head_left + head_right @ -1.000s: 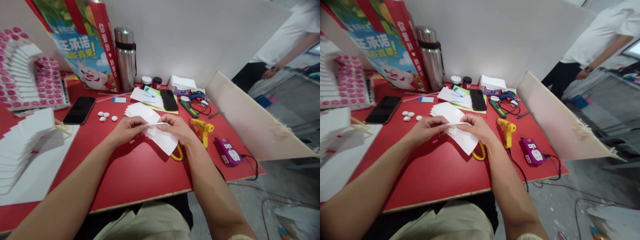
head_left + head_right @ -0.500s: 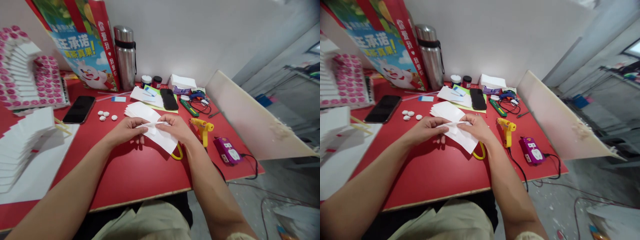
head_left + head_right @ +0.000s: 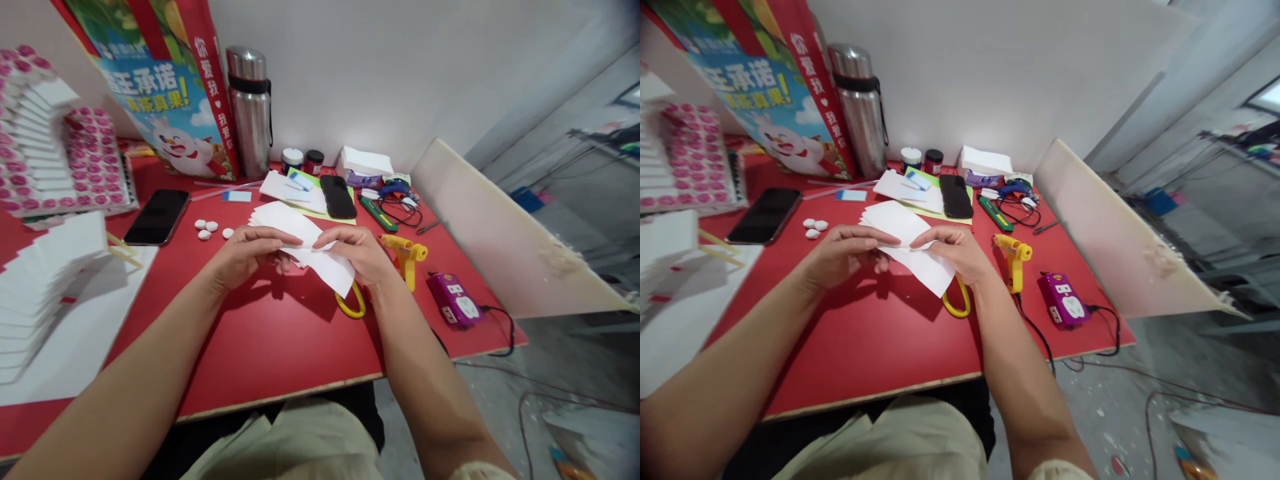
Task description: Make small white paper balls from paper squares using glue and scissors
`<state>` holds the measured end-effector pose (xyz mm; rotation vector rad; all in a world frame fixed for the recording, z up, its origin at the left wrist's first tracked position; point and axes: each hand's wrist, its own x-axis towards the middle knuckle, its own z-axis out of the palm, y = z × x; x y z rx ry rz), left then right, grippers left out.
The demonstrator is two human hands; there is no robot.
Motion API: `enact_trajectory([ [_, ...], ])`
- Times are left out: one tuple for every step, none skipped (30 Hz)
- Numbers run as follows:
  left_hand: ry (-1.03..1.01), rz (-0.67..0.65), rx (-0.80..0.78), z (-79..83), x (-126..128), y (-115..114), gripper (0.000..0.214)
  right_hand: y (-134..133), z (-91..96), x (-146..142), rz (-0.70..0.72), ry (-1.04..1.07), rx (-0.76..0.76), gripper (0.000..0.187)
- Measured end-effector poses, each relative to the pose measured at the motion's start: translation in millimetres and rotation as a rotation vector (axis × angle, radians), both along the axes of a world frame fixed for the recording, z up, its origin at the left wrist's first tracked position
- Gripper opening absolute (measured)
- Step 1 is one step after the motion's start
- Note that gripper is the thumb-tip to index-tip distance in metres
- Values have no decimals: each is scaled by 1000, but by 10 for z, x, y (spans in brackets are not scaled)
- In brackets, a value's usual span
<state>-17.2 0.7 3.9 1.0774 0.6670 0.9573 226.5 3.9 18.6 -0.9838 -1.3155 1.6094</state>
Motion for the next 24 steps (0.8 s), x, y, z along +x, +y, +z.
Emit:
enact_trajectory([
  [18, 23, -11, 0, 5, 3, 26, -1, -3, -4, 12, -25, 12, 14],
  [42, 50, -18, -1, 10, 7, 27, 0, -6, -7, 24, -53, 30, 14],
  [69, 76, -23, -4, 14, 12, 29, 2, -7, -9, 38, -82, 52, 15],
  [97, 90, -26, -7, 15, 18, 32, 5, -4, -6, 51, -108, 82, 15],
  [127, 89, -28, -10, 12, 24, 36, 8, 3, 3, 61, -128, 118, 15],
  [158, 76, -28, -12, 4, 30, 40, 13, 16, 22, 71, -143, 157, 15],
  [190, 60, -26, -14, -9, 36, 43, 18, 33, 50, 79, -152, 189, 14],
  [217, 45, -20, -15, -25, 42, 44, 24, 53, 87, 89, -156, 205, 13],
  [237, 31, -9, -16, -42, 46, 43, 30, 75, 130, 94, -151, 205, 15],
  [248, 18, 4, -15, -58, 50, 42, 36, 96, 174, 91, -133, 182, 18],
  [250, 2, 14, -14, -72, 52, 41, 42, 115, 215, 85, -103, 143, 24],
  [249, -19, 21, -11, -81, 52, 40, 47, 131, 245, 74, -68, 96, 32],
  [247, -42, 24, -6, -84, 51, 39, 50, 143, 263, 66, -39, 48, 40],
  [247, -66, 22, 0, -81, 48, 39, 50, 150, 263, 63, -24, 11, 46],
  [251, -89, 18, 8, -73, 44, 40, 47, 153, 248, 67, -31, -13, 49],
  [258, -105, 13, 16, -62, 39, 41, 40, 152, 217, 81, -64, -26, 50],
  [267, -115, 7, 26, -49, 33, 43, 29, 147, 175, 99, -111, -27, 49],
  [277, -119, 2, 36, -36, 26, 44, 16, 139, 126, 119, -161, -20, 48],
  [289, -119, -2, 45, -24, 20, 45, 1, 128, 76, 136, -212, -4, 49],
  [300, -116, -6, 54, -14, 13, 46, -13, 116, 29, 148, -260, 16, 48],
  [308, -115, -10, 61, -7, 7, 47, -26, 104, -11, 155, -300, 37, 46],
  [314, -115, -13, 65, -3, 2, 47, -36, 93, -41, 155, -330, 57, 43],
  [319, -117, -16, 67, 0, -2, 47, -43, 83, -60, 147, -352, 78, 38],
  [324, -119, -18, 65, 1, -4, 46, -46, 74, -71, 136, -369, 95, 34],
])
